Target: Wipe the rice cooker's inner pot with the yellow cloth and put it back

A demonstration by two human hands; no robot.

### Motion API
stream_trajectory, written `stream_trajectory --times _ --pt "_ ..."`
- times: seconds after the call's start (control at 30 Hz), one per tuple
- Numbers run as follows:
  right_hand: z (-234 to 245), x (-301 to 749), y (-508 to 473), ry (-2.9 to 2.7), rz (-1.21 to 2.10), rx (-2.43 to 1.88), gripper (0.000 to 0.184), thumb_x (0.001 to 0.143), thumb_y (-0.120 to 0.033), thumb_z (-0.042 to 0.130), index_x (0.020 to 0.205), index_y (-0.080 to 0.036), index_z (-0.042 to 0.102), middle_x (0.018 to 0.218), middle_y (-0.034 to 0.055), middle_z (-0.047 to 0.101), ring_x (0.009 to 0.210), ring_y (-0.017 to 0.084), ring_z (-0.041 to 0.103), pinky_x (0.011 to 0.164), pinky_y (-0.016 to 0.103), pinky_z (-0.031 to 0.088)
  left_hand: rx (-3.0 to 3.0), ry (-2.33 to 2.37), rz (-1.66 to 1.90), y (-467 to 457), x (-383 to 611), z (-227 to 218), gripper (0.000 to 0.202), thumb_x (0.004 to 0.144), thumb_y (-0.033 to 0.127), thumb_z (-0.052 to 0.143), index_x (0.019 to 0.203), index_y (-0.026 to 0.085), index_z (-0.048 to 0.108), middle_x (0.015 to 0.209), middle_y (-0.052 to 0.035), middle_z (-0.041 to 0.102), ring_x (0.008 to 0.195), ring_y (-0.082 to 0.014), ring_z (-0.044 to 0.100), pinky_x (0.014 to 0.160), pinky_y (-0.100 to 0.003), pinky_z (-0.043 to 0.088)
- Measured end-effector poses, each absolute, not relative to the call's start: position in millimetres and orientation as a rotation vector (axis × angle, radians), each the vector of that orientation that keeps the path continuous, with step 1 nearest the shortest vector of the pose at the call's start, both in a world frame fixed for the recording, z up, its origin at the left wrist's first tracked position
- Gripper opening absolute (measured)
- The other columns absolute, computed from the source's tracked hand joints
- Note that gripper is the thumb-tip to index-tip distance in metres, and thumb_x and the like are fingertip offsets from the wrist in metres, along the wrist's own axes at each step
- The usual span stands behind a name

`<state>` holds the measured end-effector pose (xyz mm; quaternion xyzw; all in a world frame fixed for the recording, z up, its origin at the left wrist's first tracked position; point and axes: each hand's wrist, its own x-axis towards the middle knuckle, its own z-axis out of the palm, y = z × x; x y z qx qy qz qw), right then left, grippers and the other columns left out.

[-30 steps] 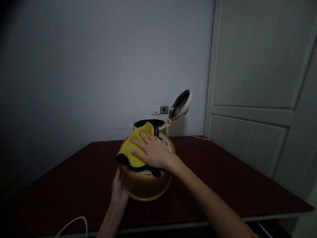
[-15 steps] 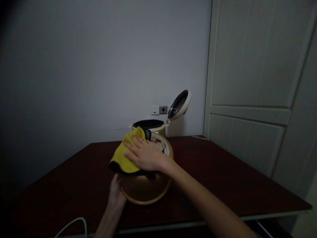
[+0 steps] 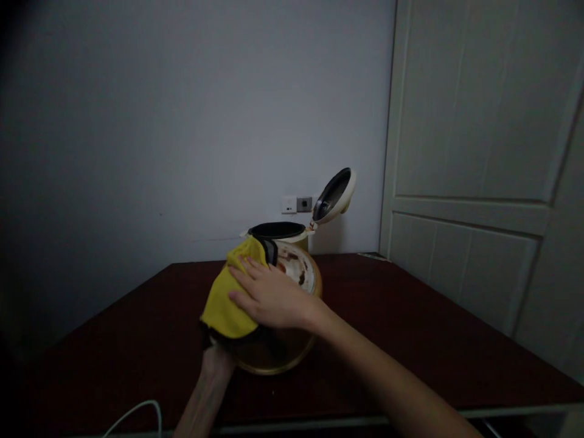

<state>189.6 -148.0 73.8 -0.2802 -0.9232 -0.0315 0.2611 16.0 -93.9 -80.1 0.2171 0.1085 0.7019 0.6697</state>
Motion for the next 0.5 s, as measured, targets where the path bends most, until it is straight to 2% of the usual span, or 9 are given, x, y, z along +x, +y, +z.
stream_trajectory --times 0.13,0.27,0.43,0.5 --pt "77 210 -110 -2.436 -0.146 -0.908 0.064 0.095 -0.050 0.026 0.142 -0.008 0.032 0.149 0.0141 0.026 0.140 0.024 0.017 0.115 0.042 0.016 0.470 0.217 1.579 -98 2 -73 0.033 0.091 0.023 0.041 0.104 0.016 0.070 0.097 -0.0087 0.073 0.097 -0.0232 0.067 0.100 -0.041 0.042" --pt "53 231 -119 -2.358 -0.081 -1.005 0.064 0.095 -0.049 0.025 0.140 -0.005 0.034 0.147 0.0160 0.029 0.139 0.025 0.019 0.115 0.043 0.017 0.455 0.149 1.608 -94 -24 -74 0.035 0.092 0.023 0.039 0.095 0.018 0.073 0.094 -0.0065 0.073 0.092 -0.0216 0.068 0.099 -0.039 0.044" --pt "45 209 -159 -2.380 -0.034 -0.843 0.059 0.096 -0.046 0.026 0.142 -0.010 0.034 0.148 0.0124 0.030 0.139 0.021 0.022 0.115 0.039 0.020 0.485 0.138 1.567 -91 -12 -76 0.038 0.092 0.031 0.038 0.121 0.020 0.061 0.102 -0.0082 0.071 0.102 -0.0228 0.064 0.100 -0.039 0.042" --pt "55 198 -157 -2.420 -0.050 -0.758 0.058 0.095 -0.046 0.029 0.142 -0.011 0.034 0.148 0.0119 0.029 0.139 0.021 0.022 0.115 0.039 0.020 0.462 0.193 1.571 -96 3 -72 0.039 0.092 0.029 0.038 0.124 0.019 0.059 0.104 -0.0091 0.071 0.102 -0.0229 0.064 0.100 -0.038 0.043"
